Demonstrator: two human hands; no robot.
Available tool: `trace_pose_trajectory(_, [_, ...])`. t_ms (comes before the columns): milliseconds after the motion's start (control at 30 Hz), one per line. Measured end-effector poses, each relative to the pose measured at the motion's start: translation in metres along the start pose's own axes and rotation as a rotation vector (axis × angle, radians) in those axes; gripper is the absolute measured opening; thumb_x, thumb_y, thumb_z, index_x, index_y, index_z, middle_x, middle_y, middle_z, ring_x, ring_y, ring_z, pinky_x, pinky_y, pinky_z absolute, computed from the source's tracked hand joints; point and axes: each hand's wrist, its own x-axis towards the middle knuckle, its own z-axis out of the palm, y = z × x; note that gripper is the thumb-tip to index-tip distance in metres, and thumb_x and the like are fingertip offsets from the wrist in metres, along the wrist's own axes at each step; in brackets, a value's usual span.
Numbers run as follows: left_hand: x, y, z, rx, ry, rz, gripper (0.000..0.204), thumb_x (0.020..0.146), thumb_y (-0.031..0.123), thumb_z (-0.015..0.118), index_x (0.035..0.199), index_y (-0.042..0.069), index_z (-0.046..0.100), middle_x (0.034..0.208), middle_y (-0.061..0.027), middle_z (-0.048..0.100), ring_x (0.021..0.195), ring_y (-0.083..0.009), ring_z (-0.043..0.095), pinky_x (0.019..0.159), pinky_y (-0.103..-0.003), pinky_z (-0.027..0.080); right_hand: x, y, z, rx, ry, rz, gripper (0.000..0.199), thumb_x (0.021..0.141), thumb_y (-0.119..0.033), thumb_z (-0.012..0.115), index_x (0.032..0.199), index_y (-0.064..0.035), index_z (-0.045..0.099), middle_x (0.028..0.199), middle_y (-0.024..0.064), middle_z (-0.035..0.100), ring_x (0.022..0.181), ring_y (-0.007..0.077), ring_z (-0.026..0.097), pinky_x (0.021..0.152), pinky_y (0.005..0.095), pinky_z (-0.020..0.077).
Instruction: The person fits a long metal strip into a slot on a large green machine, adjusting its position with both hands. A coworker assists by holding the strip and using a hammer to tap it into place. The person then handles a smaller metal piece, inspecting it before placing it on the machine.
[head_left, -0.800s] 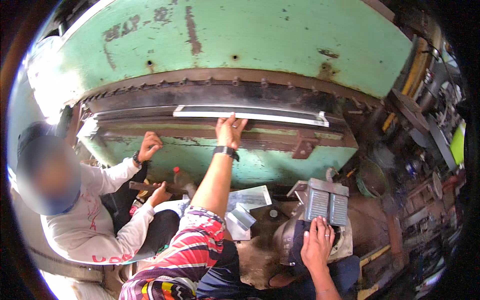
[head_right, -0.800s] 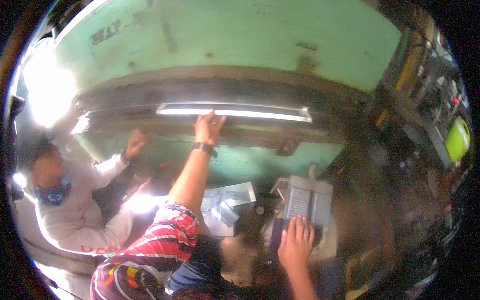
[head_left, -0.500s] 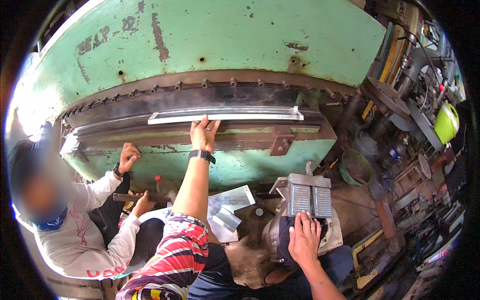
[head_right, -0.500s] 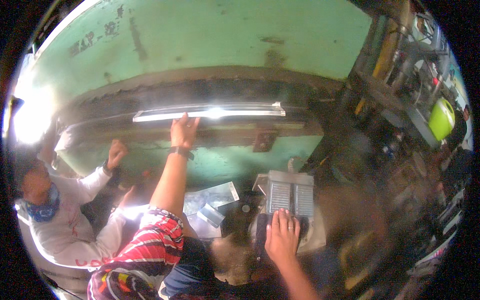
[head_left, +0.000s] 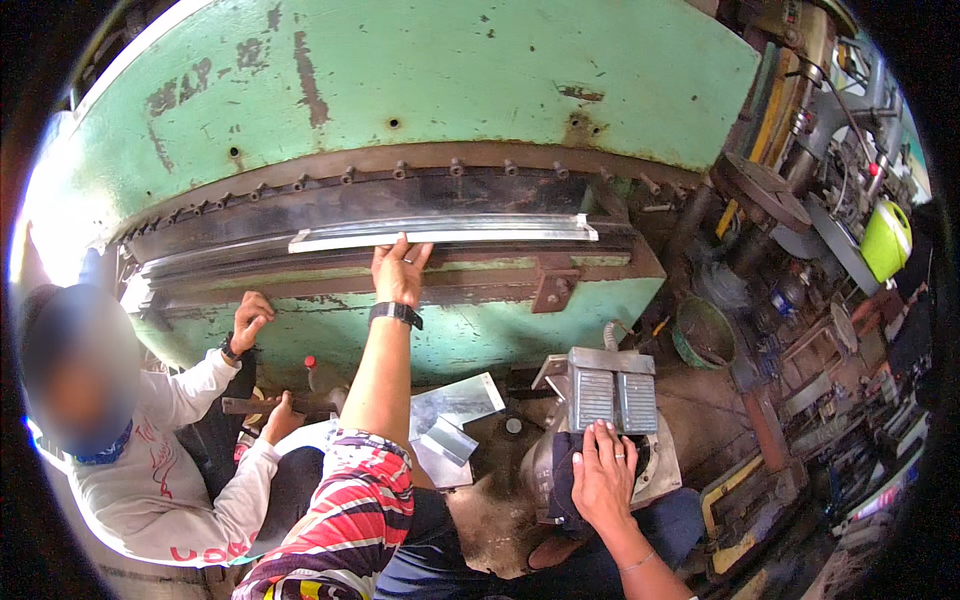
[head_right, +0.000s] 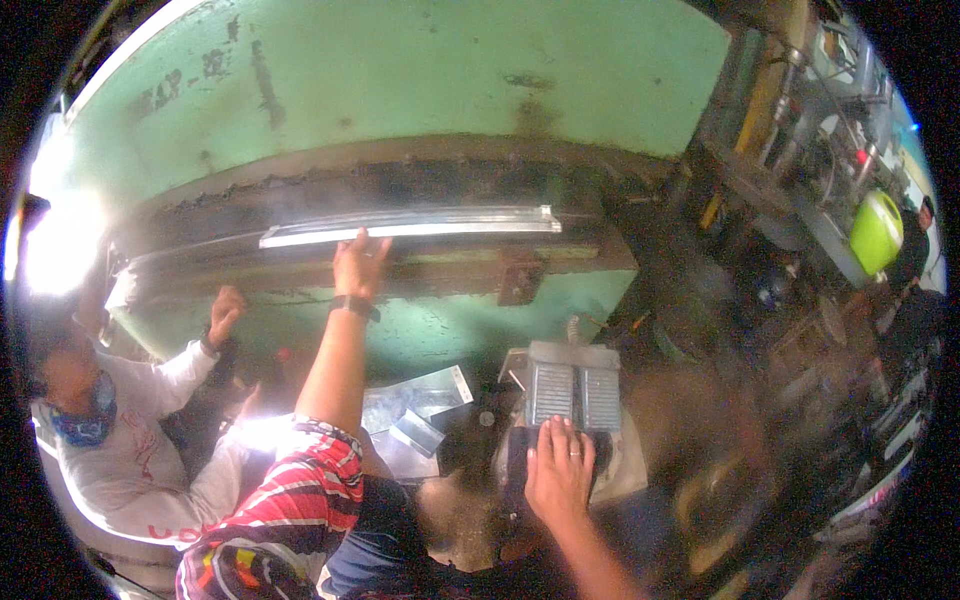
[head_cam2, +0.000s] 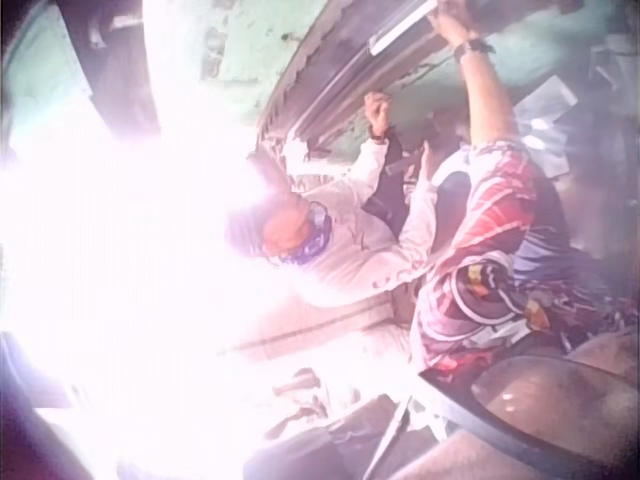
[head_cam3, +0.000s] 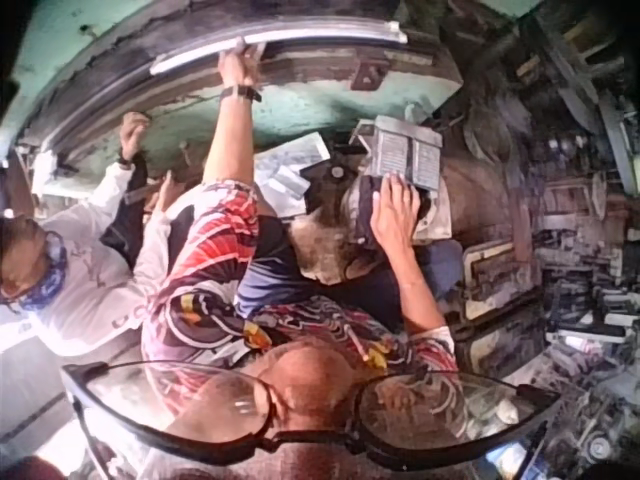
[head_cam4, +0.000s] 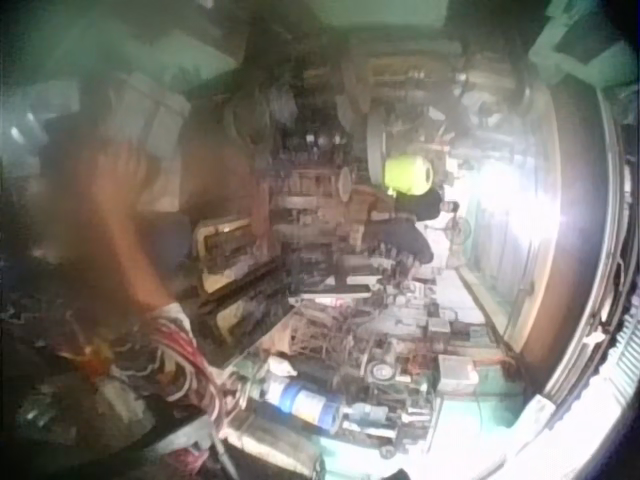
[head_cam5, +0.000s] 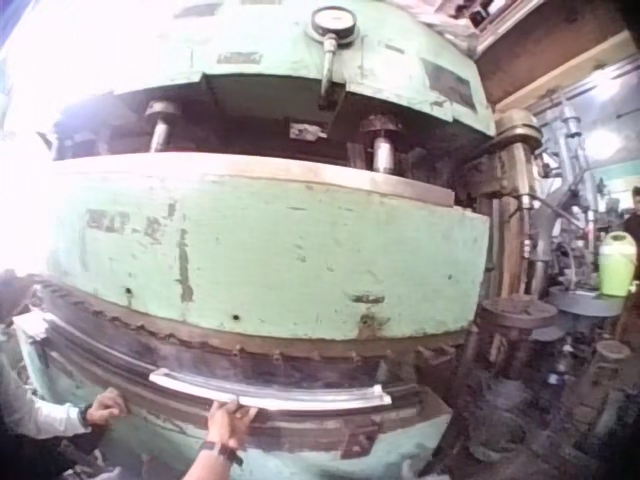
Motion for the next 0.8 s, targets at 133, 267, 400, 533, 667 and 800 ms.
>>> trace_pose_trajectory(133, [-0.008,-0.001,0.009,-0.021,0.068,-0.017,0.056,0.1,0.004,0.063,0.146,-0.006,0.031,0.157,-0.0227,0.028,0.141,-0.038,0.039,0.107,-0.055,0.055,-0.004,0.003,0.003,-0.043,-0.025,0.005,0.053,0.098,-0.025,0.058,0.141,0.0057,0.054,0.15,0.0221,0.051,0.142,0.0373,0.045,0.119,0.0554,0.0275])
trace_pose_trajectory(267, [-0.003,-0.008,-0.007,0.014,0.049,0.012,0.044,0.1,0.007,0.067,0.136,0.0,0.042,0.139,-0.0173,0.042,0.128,-0.0322,0.048,0.108,-0.056,0.054,-0.006,0.001,0.006,-0.019,-0.03,0.009,0.052,0.098,-0.021,0.057,0.141,0.0087,0.054,0.149,0.0234,0.05,0.142,0.0387,0.044,0.119,0.0546,0.0273])
trace_pose_trajectory(400, [0.002,-0.012,-0.001,0.015,0.061,0.001,0.033,0.1,0.006,0.065,0.125,-0.001,0.045,0.132,-0.0181,0.047,0.119,-0.0354,0.056,0.101,-0.051,0.06,-0.003,-0.008,0.01,-0.012,-0.033,0.027,0.05,0.1,-0.018,0.054,0.14,0.0122,0.054,0.149,0.025,0.049,0.142,0.0392,0.042,0.12,0.0527,0.0259])
trace_pose_trajectory(533, [-0.001,-0.011,-0.002,0.019,0.087,-0.005,0.038,0.1,0.007,0.065,0.128,-0.004,0.041,0.133,-0.0198,0.048,0.118,-0.0389,0.059,0.101,-0.05,0.06,-0.005,-0.011,0.013,-0.023,-0.062,0.046,0.053,0.098,-0.019,0.06,0.142,0.0081,0.051,0.151,0.0223,0.049,0.144,0.0387,0.042,0.121,0.0565,0.0267])
trace_pose_trajectory(667, [0.003,-0.01,-0.01,0.012,0.05,-0.01,0.046,0.1,0.009,0.066,0.132,-0.005,0.036,0.139,-0.0224,0.046,0.12,-0.0422,0.059,0.101,-0.051,0.06,-0.006,-0.011,0.017,-0.015,-0.057,0.038,0.053,0.098,-0.019,0.06,0.143,0.0078,0.051,0.152,0.0224,0.048,0.145,0.0382,0.041,0.121,0.0561,0.0263])
trace_pose_trajectory(800, [-0.006,-0.009,-0.001,0.001,0.046,-0.058,0.063,0.098,0.014,0.07,0.142,-0.004,0.029,0.144,-0.0242,0.043,0.13,-0.0433,0.053,0.107,-0.056,0.053,-0.006,-0.014,0.016,-0.017,-0.066,0.064,0.053,0.098,-0.019,0.06,0.143,0.0073,0.051,0.152,0.0225,0.048,0.145,0.0379,0.041,0.121,0.0561,0.0261])
